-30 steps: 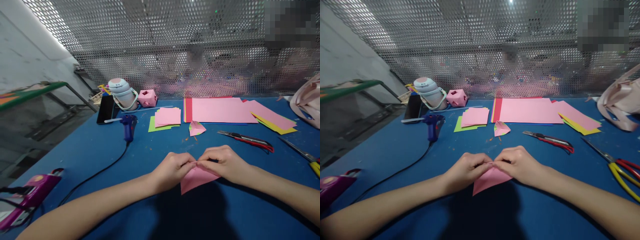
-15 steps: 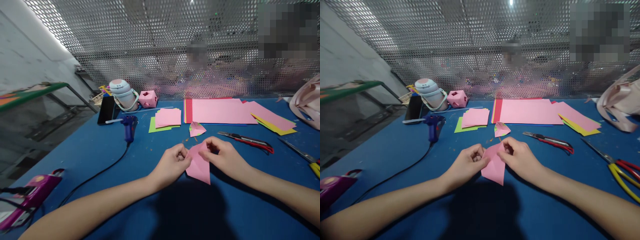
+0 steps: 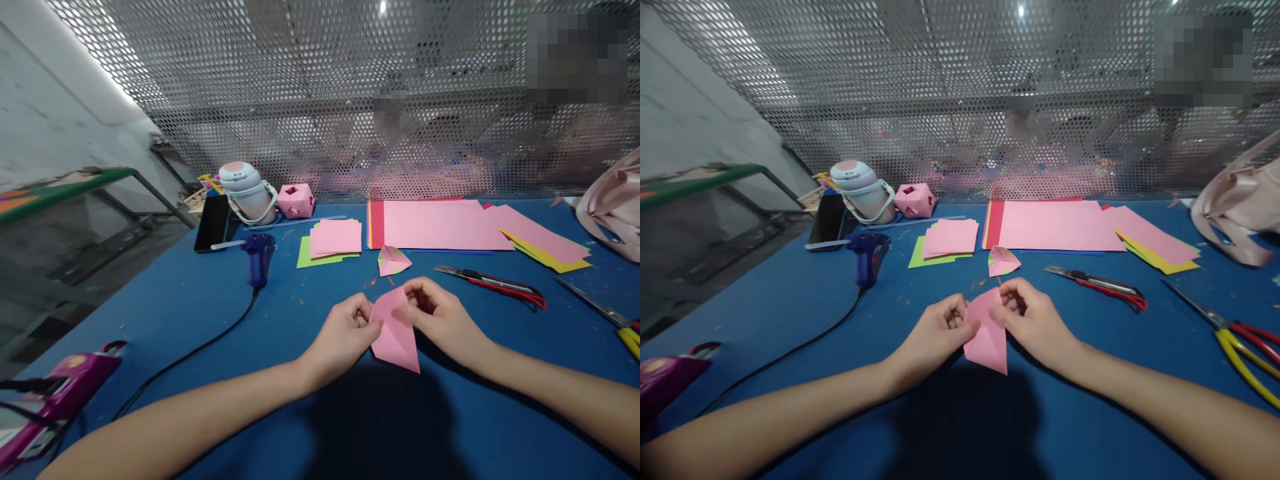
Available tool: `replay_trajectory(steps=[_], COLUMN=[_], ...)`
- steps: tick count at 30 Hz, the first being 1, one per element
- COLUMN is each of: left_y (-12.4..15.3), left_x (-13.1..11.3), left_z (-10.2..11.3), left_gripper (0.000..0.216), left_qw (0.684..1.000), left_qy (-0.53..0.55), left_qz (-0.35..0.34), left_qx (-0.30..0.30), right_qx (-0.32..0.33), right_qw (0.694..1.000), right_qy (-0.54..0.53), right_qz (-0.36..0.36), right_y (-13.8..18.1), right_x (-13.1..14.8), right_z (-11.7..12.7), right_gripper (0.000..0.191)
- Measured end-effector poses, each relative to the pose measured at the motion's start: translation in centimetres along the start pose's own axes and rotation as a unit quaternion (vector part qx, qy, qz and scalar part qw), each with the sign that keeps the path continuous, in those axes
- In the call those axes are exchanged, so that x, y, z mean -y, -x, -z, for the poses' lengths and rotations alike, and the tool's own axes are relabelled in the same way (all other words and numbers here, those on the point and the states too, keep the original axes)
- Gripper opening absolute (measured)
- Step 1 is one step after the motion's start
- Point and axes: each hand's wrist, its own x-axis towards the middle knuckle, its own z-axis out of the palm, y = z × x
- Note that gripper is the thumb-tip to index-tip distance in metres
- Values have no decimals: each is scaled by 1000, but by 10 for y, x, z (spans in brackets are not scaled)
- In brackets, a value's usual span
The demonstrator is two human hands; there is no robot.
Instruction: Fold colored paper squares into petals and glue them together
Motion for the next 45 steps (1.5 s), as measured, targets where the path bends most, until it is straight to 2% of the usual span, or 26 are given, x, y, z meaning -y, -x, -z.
replay_trajectory(steps=[3, 7, 12, 17, 27, 30, 34, 36, 37, 42, 45], left_y=[1, 2, 2, 3, 4, 5, 5, 5, 5, 6, 7], left_x=[2, 2, 1, -3, -7, -7, -5, -4, -3, -4, -4], left_z=[-1, -2, -3, -1, 1, 0, 0, 0, 0, 0, -1], left_gripper=[17, 17, 15, 3, 7, 7, 8, 10, 10, 9, 9], left_qw=[1000, 1000, 996, 991, 992, 993, 992, 992, 993, 994, 993], left_qy=[12, 20, 81, 116, 100, 91, 92, 91, 87, 74, 79], left_qz=[3, 12, 31, 33, 41, 38, 26, 13, 7, 0, 7], left_qx=[1, 8, 26, 55, 67, 67, 80, 82, 80, 77, 84], right_qx=[-8, -26, -9, 15, 52, 72, 65, 61, 63, 95, 88], right_qw=[999, 990, 970, 963, 932, 945, 979, 989, 991, 990, 990], right_qy=[37, 78, 95, 109, 182, 157, 109, 93, 87, 86, 85], right_qz=[20, 119, 224, 244, 309, 278, 161, 100, 80, 65, 71], right_y=[1, 4, 7, 7, 7, 7, 7, 7, 7, 6, 6], right_x=[0, 1, -3, -5, -9, -5, 1, 2, 3, 5, 6], right_z=[-3, -5, -6, -5, 2, 3, 2, 1, 1, 3, 3], right_gripper=[8, 14, 16, 18, 21, 15, 12, 3, 4, 9, 9])
